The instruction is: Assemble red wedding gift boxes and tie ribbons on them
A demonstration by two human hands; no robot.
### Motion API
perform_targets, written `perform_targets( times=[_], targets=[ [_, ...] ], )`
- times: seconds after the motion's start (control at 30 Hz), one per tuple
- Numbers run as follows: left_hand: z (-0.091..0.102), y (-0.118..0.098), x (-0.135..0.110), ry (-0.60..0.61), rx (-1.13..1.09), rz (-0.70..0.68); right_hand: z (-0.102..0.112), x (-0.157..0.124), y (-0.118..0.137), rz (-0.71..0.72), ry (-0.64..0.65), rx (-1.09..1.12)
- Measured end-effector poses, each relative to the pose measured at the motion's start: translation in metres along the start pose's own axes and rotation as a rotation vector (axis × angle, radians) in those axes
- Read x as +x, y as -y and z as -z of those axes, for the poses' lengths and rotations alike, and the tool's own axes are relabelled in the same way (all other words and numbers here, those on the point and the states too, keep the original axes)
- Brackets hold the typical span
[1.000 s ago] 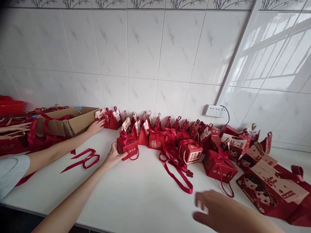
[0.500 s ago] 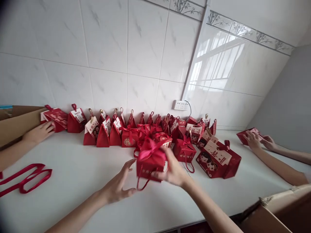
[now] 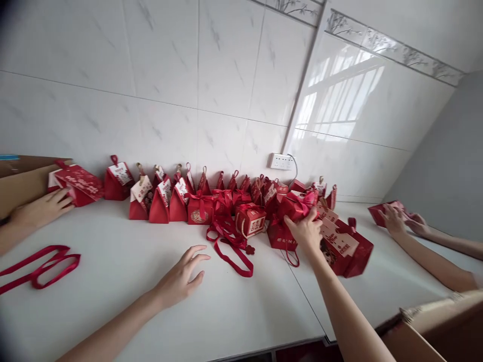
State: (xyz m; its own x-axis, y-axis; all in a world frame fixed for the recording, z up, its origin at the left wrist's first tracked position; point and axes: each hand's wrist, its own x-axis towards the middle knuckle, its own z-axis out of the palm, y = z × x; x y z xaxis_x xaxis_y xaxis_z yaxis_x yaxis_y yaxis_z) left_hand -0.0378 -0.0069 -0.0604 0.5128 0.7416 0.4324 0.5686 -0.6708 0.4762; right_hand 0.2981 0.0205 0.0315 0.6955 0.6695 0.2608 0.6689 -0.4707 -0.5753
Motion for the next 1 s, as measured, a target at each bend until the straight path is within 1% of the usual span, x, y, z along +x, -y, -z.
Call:
perform_targets(
  times=[0.1, 0.23, 0.33, 0.43, 0.5, 0.53, 0.57, 0.6, 0.67, 0.7, 0.73, 0.77, 0.83, 0.9, 0.97, 1.0],
  targets=[
    [-0.001, -0.003, -0.001, 0.026, 0.004, 0.010, 0.000, -0.004, 0.006, -0.033, -0.036, 0.037],
    [0.000, -0.005, -0.003, 0.069, -0.033, 0.040, -0.010, -0.005, 0.010, -0.008, -0.093, 0.118],
    [0.000, -0.007, -0.004, 0.075, -0.056, 0.058, -0.017, -0.001, 0.011, -0.015, -0.121, 0.154],
    [-0.002, -0.007, -0.006, 0.072, -0.052, 0.053, -0.016, 0.001, 0.009, -0.019, -0.122, 0.174],
    [-0.002, -0.006, -0.007, 0.038, -0.034, 0.040, -0.014, -0.003, 0.005, 0.037, -0.153, 0.159],
    [-0.001, -0.004, -0.007, 0.009, -0.027, 0.038, -0.014, -0.008, 0.002, 0.103, -0.204, 0.152],
    [-0.001, 0.000, -0.007, -0.025, -0.021, 0.042, -0.014, -0.015, -0.001, 0.201, -0.272, 0.150],
    [0.000, 0.004, -0.007, -0.065, -0.014, 0.053, -0.016, -0.023, -0.003, 0.333, -0.350, 0.152],
    [0.003, 0.015, -0.006, -0.154, 0.017, 0.104, -0.025, -0.045, -0.006, 0.666, -0.479, 0.180],
    [0.005, 0.022, -0.005, -0.198, 0.039, 0.141, -0.031, -0.057, -0.005, 0.838, -0.497, 0.204],
    [0.006, 0.029, -0.004, -0.238, 0.062, 0.183, -0.038, -0.070, -0.003, 1.000, -0.468, 0.229],
    [0.008, 0.036, -0.003, -0.273, 0.083, 0.227, -0.046, -0.082, 0.000, 1.133, -0.411, 0.262],
    [0.014, 0.050, 0.000, -0.331, 0.116, 0.312, -0.062, -0.105, 0.009, 1.295, -0.201, 0.268],
    [0.022, 0.064, 0.004, -0.386, 0.146, 0.384, -0.077, -0.121, 0.019, 1.371, 0.016, 0.263],
    [0.034, 0.078, 0.008, -0.445, 0.180, 0.445, -0.090, -0.130, 0.028, 1.383, 0.199, 0.272],
    [0.041, 0.085, 0.010, -0.476, 0.197, 0.472, -0.095, -0.132, 0.032, 1.372, 0.270, 0.280]
  ],
)
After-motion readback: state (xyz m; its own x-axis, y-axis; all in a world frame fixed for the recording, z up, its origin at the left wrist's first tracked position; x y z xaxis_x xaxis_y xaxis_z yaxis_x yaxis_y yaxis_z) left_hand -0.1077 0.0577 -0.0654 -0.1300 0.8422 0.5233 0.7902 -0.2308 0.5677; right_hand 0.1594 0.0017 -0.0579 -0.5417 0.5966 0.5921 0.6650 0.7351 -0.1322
